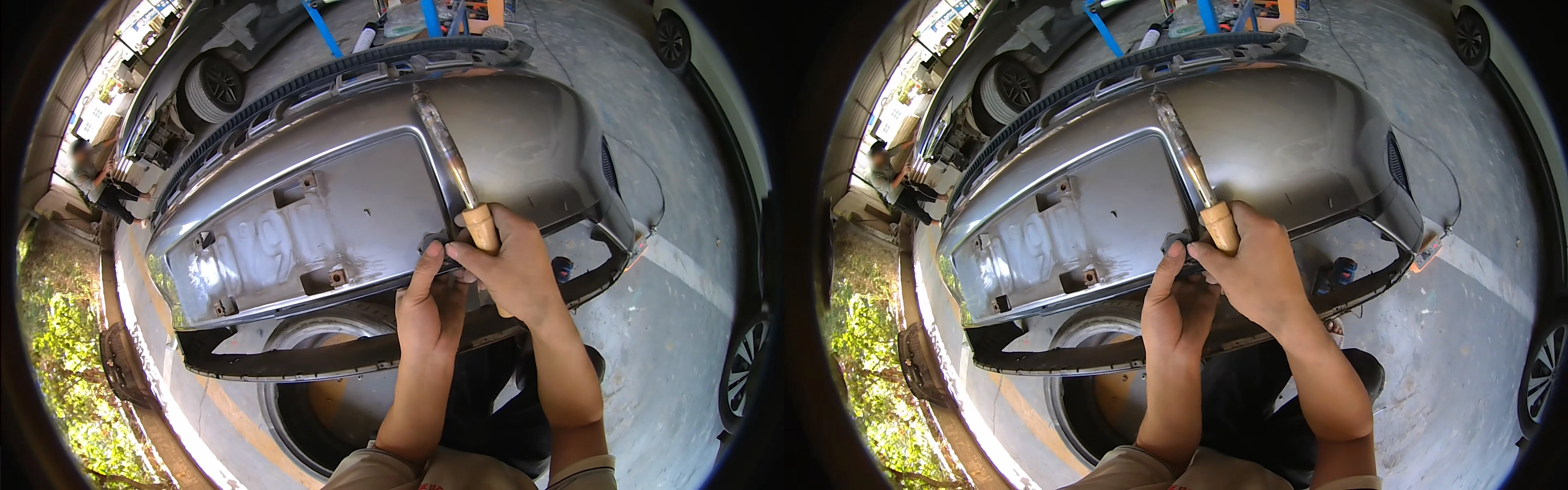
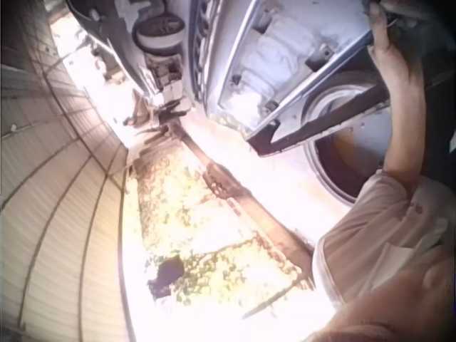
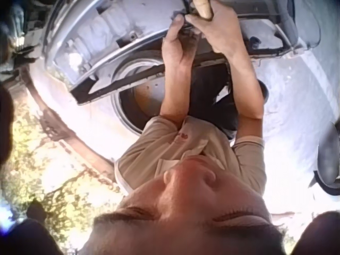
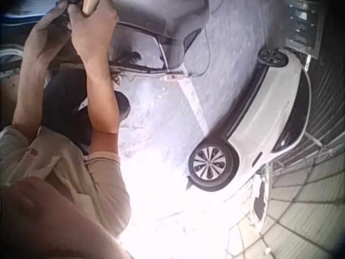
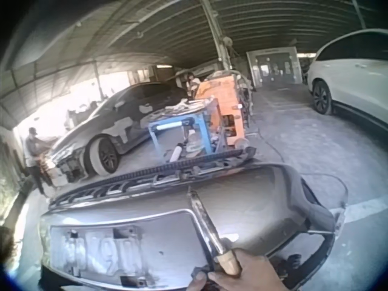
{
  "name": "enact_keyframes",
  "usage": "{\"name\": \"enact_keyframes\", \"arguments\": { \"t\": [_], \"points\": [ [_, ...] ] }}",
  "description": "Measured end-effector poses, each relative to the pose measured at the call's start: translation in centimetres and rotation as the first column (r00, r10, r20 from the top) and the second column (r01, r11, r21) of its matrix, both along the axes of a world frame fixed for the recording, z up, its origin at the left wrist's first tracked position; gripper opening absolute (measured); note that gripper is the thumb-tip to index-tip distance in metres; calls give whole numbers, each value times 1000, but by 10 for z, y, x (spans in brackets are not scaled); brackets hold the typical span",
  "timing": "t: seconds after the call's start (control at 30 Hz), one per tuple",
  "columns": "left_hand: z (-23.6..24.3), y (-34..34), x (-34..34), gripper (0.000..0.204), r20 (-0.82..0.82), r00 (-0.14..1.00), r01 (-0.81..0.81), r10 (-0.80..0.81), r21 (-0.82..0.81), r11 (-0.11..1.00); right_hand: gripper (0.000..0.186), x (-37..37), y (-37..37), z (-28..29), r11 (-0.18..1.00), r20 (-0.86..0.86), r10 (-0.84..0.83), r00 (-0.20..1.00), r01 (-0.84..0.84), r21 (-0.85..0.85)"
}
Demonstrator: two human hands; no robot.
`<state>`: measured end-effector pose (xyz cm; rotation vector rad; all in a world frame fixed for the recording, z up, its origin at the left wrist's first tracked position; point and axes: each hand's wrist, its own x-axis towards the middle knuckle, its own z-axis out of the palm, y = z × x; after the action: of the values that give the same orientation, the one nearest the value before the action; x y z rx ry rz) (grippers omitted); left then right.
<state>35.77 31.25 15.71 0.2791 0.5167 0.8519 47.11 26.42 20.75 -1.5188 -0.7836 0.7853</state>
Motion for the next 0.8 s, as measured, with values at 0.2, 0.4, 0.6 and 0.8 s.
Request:
{"name": "enact_keyframes", "arguments": {
  "t": [0.2,0.4,0.6,0.8],
  "points": [
    [3,3,-3,26,18,1000,2,-2,-6,1000,24,-2,4,-4,1000,77,-19,997,18,9],
    [5,-1,-7,31,48,999,-19,20,-32,999,24,-4,3,4,1000,35,-2,999,3,-24],
    [2,3,-6,31,14,999,-38,38,-18,999,24,-5,4,4,1000,7,2,1000,-2,-3],
    [4,4,-8,30,-22,999,-43,43,12,999,23,-6,6,-1,1000,10,7,1000,-7,-16]
  ]
}}
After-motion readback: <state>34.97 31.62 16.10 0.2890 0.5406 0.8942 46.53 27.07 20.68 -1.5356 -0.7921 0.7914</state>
